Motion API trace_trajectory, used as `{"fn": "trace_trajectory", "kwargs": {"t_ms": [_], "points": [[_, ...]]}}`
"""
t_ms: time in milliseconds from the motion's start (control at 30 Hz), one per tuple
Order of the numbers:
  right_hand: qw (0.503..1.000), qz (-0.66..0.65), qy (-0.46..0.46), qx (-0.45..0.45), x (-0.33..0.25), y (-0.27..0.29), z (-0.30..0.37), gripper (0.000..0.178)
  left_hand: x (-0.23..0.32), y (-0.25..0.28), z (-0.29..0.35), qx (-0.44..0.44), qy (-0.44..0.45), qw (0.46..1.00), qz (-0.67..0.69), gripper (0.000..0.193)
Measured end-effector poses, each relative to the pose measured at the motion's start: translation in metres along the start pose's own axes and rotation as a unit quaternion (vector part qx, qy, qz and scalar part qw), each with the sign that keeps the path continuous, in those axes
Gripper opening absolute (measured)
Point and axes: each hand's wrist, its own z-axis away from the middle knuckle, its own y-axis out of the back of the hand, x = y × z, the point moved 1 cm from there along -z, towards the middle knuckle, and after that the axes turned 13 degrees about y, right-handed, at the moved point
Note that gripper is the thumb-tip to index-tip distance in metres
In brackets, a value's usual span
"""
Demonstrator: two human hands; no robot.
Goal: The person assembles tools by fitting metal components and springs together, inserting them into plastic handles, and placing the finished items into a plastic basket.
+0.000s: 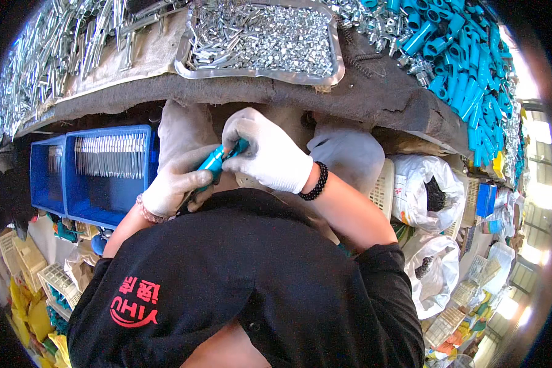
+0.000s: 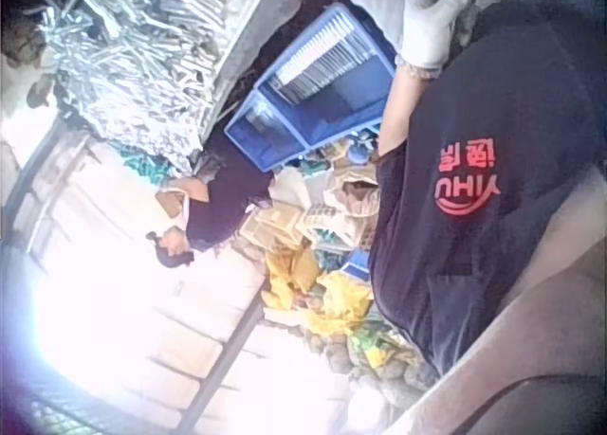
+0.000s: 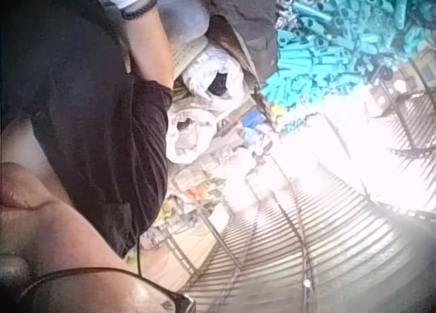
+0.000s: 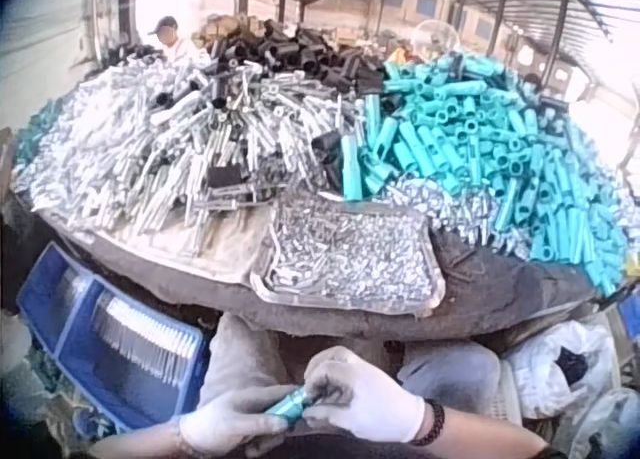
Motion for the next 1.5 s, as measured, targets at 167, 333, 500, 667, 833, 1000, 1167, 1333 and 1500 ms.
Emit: {"fn": "trace_trajectory", "kwargs": {"t_ms": [167, 333, 500, 667, 833, 1000, 1167, 1333, 1500], "points": [[0.999, -0.017, -0.012, -0.035, 0.002, 0.007, 0.003, 0.028, 0.002, -0.007, -0.001, -0.007, 0.022, 1.0, 0.004, 0.056], [0.988, 0.125, 0.083, -0.038, -0.019, 0.035, -0.009, 0.036, 0.005, -0.009, -0.002, -0.002, -0.034, 0.998, -0.046, 0.062], [0.898, 0.425, -0.033, 0.106, 0.006, 0.124, -0.016, 0.026, 0.015, -0.01, -0.003, 0.001, -0.087, 0.996, 0.03, 0.073], [0.903, 0.42, -0.086, 0.027, 0.028, 0.114, -0.04, 0.029, 0.02, -0.012, -0.017, 0.028, -0.144, 0.989, -0.02, 0.071], [0.908, 0.412, -0.039, 0.067, 0.034, 0.12, -0.038, 0.022, 0.032, -0.017, -0.02, 0.065, -0.113, 0.991, 0.0, 0.07], [0.899, 0.43, -0.005, 0.085, 0.025, 0.118, -0.034, 0.022, 0.048, -0.023, -0.02, 0.041, -0.133, 0.987, 0.077, 0.059], [0.97, 0.17, -0.04, 0.166, -0.023, 0.069, -0.03, 0.012, 0.042, -0.023, -0.024, 0.048, -0.15, 0.981, 0.11, 0.069], [0.96, 0.227, 0.074, 0.145, -0.027, 0.021, -0.029, 0.011, 0.044, -0.027, -0.025, 0.038, -0.168, 0.981, 0.083, 0.061], [0.97, 0.16, 0.067, 0.169, -0.016, 0.011, -0.024, 0.016, 0.039, -0.025, -0.021, 0.133, -0.23, 0.961, -0.074, 0.057]]}}
